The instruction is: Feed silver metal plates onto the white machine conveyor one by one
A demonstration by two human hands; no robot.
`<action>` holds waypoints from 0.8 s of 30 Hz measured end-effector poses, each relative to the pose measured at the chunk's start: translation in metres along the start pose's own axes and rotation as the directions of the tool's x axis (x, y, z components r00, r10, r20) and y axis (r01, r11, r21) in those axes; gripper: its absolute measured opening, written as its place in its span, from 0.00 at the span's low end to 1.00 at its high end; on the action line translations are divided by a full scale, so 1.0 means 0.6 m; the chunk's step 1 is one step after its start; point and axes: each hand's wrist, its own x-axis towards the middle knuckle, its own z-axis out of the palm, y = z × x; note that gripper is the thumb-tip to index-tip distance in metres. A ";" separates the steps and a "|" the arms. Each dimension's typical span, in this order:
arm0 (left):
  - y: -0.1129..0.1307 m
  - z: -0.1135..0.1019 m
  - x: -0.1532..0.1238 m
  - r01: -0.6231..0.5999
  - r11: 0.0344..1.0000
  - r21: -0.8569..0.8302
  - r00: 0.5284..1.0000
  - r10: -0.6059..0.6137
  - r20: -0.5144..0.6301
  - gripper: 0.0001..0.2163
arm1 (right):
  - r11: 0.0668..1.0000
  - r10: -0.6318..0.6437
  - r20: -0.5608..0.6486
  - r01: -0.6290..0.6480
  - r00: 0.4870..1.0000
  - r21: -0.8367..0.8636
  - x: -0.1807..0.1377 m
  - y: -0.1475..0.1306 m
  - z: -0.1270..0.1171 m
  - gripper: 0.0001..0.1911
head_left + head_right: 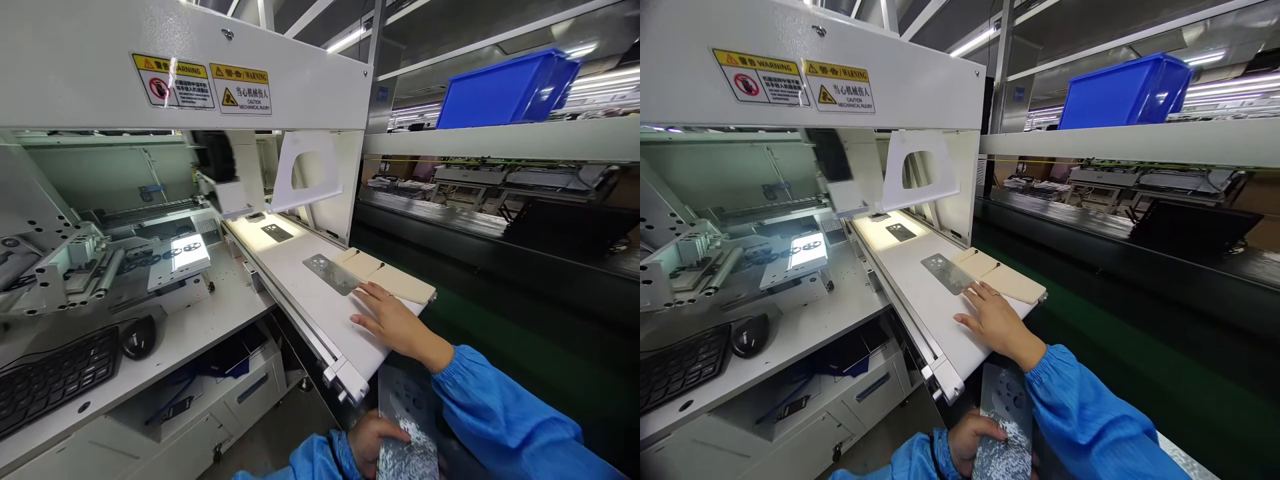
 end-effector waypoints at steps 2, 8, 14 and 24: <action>-0.002 -0.001 0.002 -0.008 1.000 -0.001 1.000 0.008 -0.028 0.17 | 1.000 -0.007 0.036 0.007 0.999 0.000 -0.005 -0.001 0.005 0.35; -0.002 0.002 0.002 -0.030 1.000 -0.004 1.000 0.030 0.001 0.15 | 0.999 0.039 0.101 -0.038 0.994 -0.016 0.002 -0.016 0.014 0.38; 0.001 0.010 -0.003 -0.083 0.996 0.015 0.993 0.084 -0.081 0.16 | 0.997 0.068 0.194 -0.057 0.979 -0.060 0.011 -0.026 0.002 0.40; 0.000 0.011 0.001 -0.095 0.995 0.032 0.985 0.098 -0.145 0.14 | 0.995 0.082 0.204 -0.069 0.976 -0.069 0.019 -0.027 0.002 0.42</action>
